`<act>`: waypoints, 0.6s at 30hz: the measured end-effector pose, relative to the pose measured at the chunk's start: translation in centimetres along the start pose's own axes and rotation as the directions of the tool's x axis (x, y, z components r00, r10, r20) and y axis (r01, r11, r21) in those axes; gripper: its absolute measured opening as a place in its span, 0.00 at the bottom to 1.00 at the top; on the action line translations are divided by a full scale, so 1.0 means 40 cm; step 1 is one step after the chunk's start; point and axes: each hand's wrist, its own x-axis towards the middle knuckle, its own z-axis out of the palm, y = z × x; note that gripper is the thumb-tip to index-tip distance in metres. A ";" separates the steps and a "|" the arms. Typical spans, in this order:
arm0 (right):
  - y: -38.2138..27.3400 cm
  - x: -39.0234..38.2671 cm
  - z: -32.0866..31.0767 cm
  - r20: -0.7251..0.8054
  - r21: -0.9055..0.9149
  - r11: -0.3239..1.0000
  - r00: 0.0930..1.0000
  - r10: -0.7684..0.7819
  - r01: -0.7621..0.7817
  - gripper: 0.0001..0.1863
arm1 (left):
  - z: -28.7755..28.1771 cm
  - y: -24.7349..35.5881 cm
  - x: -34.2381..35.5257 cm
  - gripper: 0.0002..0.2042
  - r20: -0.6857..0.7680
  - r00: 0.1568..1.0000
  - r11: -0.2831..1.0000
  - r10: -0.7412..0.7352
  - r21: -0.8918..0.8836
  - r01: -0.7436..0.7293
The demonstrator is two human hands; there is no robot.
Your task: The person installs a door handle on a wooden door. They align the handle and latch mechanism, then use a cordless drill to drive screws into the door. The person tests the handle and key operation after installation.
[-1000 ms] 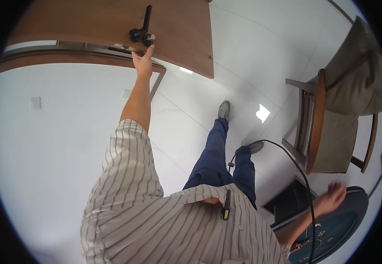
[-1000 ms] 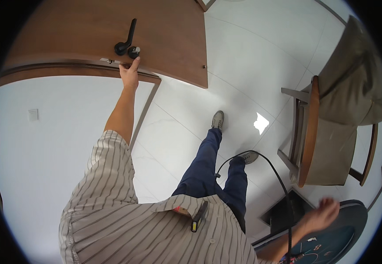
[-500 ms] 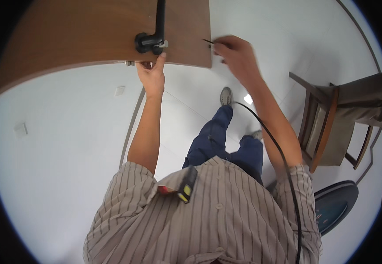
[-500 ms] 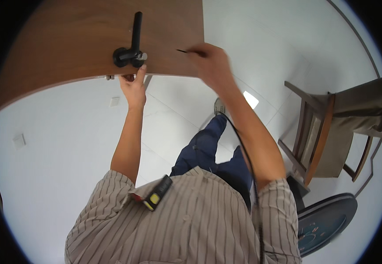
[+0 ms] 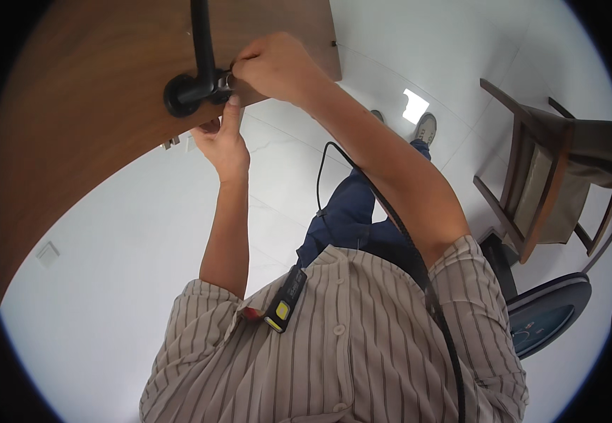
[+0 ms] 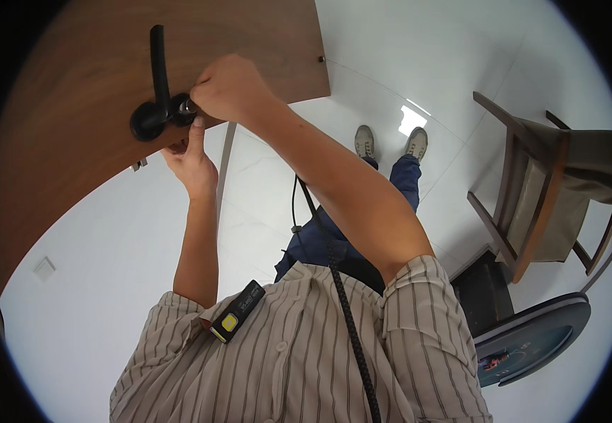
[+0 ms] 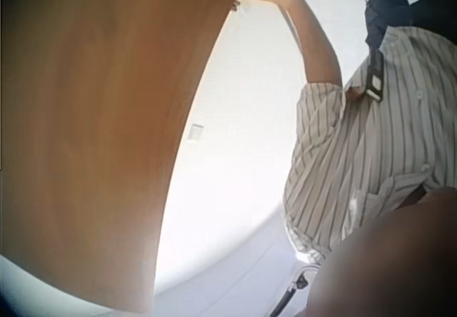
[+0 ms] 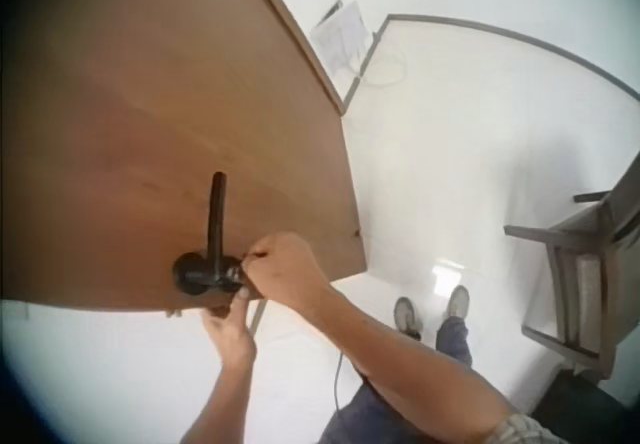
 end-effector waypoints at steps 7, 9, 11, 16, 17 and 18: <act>0.030 0.037 0.016 0.034 0.041 0.997 0.997 0.069 -0.071 0.10 | -0.004 -0.018 -0.003 0.21 -0.021 1.000 1.000 -0.008 0.029 0.008; 0.027 0.049 0.022 0.072 0.004 1.000 0.997 0.005 -0.005 0.11 | -0.005 -0.021 -0.005 0.18 -0.028 1.000 1.000 -0.003 0.001 0.003; 0.018 0.056 0.027 0.113 0.006 1.000 0.994 0.003 -0.004 0.12 | -0.006 -0.025 -0.005 0.18 -0.020 1.000 1.000 0.001 -0.010 -0.001; 0.015 0.054 0.022 0.204 0.206 0.952 0.962 0.182 -0.224 0.11 | -0.013 -0.034 0.003 0.18 -0.013 1.000 0.997 -0.028 -0.072 0.027; 0.018 0.053 0.028 0.192 0.206 0.945 0.957 0.216 -0.254 0.10 | -0.016 -0.036 0.000 0.18 -0.022 0.998 0.995 -0.054 -0.084 0.052; 0.019 0.057 0.036 0.194 0.234 0.939 0.959 0.209 -0.252 0.10 | -0.018 -0.037 0.001 0.17 -0.031 0.997 0.993 -0.072 -0.094 0.069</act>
